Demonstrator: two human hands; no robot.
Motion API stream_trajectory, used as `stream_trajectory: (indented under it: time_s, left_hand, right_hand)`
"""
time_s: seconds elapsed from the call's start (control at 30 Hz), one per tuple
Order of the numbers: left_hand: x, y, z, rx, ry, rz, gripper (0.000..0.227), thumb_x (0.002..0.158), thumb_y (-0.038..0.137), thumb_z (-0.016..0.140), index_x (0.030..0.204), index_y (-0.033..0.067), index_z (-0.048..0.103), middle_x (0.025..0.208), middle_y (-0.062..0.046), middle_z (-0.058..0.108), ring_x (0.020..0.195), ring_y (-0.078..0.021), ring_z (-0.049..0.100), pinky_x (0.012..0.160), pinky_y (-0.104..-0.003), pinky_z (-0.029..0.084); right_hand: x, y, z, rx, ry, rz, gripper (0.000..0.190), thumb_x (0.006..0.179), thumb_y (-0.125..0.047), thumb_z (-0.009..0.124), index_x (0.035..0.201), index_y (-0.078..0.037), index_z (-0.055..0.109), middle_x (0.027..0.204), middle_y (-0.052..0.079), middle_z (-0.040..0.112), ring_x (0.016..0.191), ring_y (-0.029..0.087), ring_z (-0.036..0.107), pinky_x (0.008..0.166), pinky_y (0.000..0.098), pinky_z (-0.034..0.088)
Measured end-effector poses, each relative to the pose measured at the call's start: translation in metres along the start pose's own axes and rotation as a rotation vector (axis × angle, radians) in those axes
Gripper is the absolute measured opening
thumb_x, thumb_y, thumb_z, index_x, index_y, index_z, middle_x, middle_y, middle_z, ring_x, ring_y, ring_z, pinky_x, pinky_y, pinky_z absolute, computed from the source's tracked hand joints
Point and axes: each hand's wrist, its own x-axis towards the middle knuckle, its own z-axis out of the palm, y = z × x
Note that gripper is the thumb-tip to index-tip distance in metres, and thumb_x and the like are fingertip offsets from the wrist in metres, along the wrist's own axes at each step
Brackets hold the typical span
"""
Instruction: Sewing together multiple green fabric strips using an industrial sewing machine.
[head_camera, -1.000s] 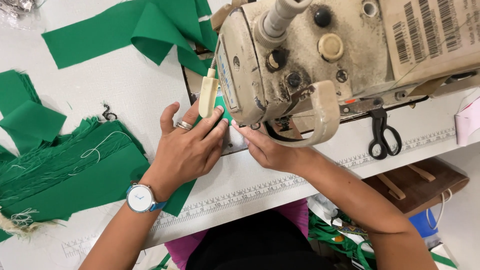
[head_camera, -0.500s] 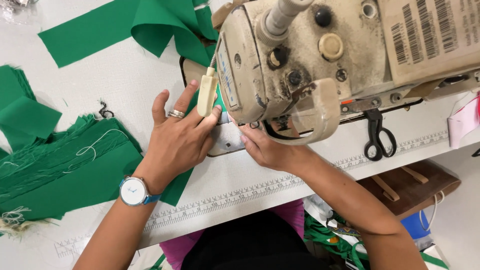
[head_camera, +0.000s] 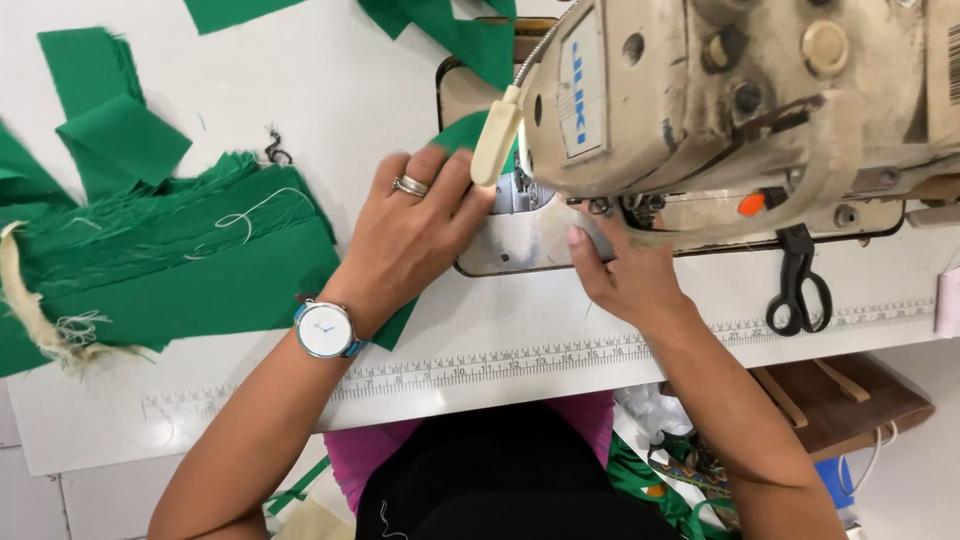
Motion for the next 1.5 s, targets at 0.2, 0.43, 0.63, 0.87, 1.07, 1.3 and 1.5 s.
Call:
stream_trajectory:
  time_s: [0.2, 0.43, 0.63, 0.87, 1.07, 1.3, 1.5]
  left_hand:
    - [0.002, -0.003, -0.031, 0.016, -0.207, -0.221, 0.039, 0.095, 0.033, 0.064, 0.126, 0.0102, 0.061, 0.127, -0.015, 0.061, 0.11, -0.035, 0.063, 0.076, -0.039, 0.052]
    - [-0.021, -0.063, -0.111, 0.022, -0.268, -0.38, 0.004, 0.099, 0.018, 0.07, 0.103, 0.0189, 0.071, 0.091, -0.001, 0.056, 0.073, -0.0274, 0.064, 0.06, -0.035, 0.05]
    - [-0.056, -0.068, -0.138, -0.191, -0.493, -0.529, 0.032, 0.076, 0.017, 0.089, 0.103, 0.0138, 0.072, 0.09, -0.003, 0.054, 0.088, -0.0346, 0.065, 0.067, -0.042, 0.055]
    - [-0.064, -0.065, -0.134, -0.279, -0.301, -0.604, 0.006, 0.094, 0.019, 0.082, 0.099, 0.0208, 0.08, 0.092, 0.001, 0.065, 0.09, -0.0247, 0.066, 0.076, -0.034, 0.053]
    - [-0.027, -0.003, -0.139, -0.505, -0.098, -0.523, 0.021, 0.081, -0.005, 0.076, 0.091, 0.0122, 0.068, 0.091, -0.006, 0.065, 0.088, -0.0309, 0.066, 0.075, -0.038, 0.055]
    - [0.01, 0.081, -0.069, -1.218, -0.183, -0.801, 0.024, 0.083, 0.006, 0.075, 0.078, 0.0126, 0.052, 0.076, -0.005, 0.07, 0.061, -0.015, 0.063, 0.049, -0.027, 0.052]
    - [0.021, 0.07, -0.039, -1.234, -0.292, -0.79, 0.019, 0.09, 0.01, 0.075, 0.107, 0.0078, 0.066, 0.074, -0.007, 0.063, 0.059, -0.0203, 0.068, 0.046, -0.03, 0.054]
  right_hand:
    - [-0.008, 0.001, 0.0, 0.074, 0.069, 0.009, 0.029, 0.099, -0.02, 0.063, 0.122, -0.013, 0.08, 0.098, 0.012, 0.073, 0.096, 0.039, 0.072, 0.095, 0.0472, 0.055]
    - [-0.007, 0.002, 0.003, 0.077, 0.126, -0.052, 0.03, 0.099, -0.016, 0.062, 0.124, -0.012, 0.079, 0.1, 0.014, 0.072, 0.101, 0.04, 0.07, 0.1, 0.0502, 0.053]
    - [-0.014, 0.006, 0.006, 0.022, 0.124, -0.065, 0.026, 0.099, -0.024, 0.063, 0.119, -0.016, 0.078, 0.095, 0.009, 0.07, 0.097, 0.033, 0.071, 0.098, 0.0449, 0.056]
    - [-0.001, -0.009, -0.005, 0.012, 0.143, -0.078, 0.023, 0.098, -0.023, 0.064, 0.116, -0.019, 0.078, 0.095, 0.004, 0.07, 0.095, 0.029, 0.07, 0.094, 0.0421, 0.057]
    - [0.002, -0.023, -0.019, 0.277, 0.003, 0.028, 0.023, 0.09, -0.031, 0.075, 0.11, -0.021, 0.08, 0.097, 0.001, 0.073, 0.094, 0.021, 0.071, 0.094, 0.0369, 0.057]
    - [-0.017, -0.002, -0.01, 1.093, -0.19, 0.394, 0.018, 0.086, -0.005, 0.08, 0.101, 0.005, 0.076, 0.085, 0.013, 0.077, 0.081, 0.015, 0.07, 0.077, 0.0338, 0.061]
    - [0.002, -0.014, -0.029, 0.898, -0.184, 0.495, 0.01, 0.087, -0.005, 0.079, 0.095, 0.0, 0.079, 0.068, 0.014, 0.076, 0.061, 0.019, 0.076, 0.059, 0.03, 0.062]
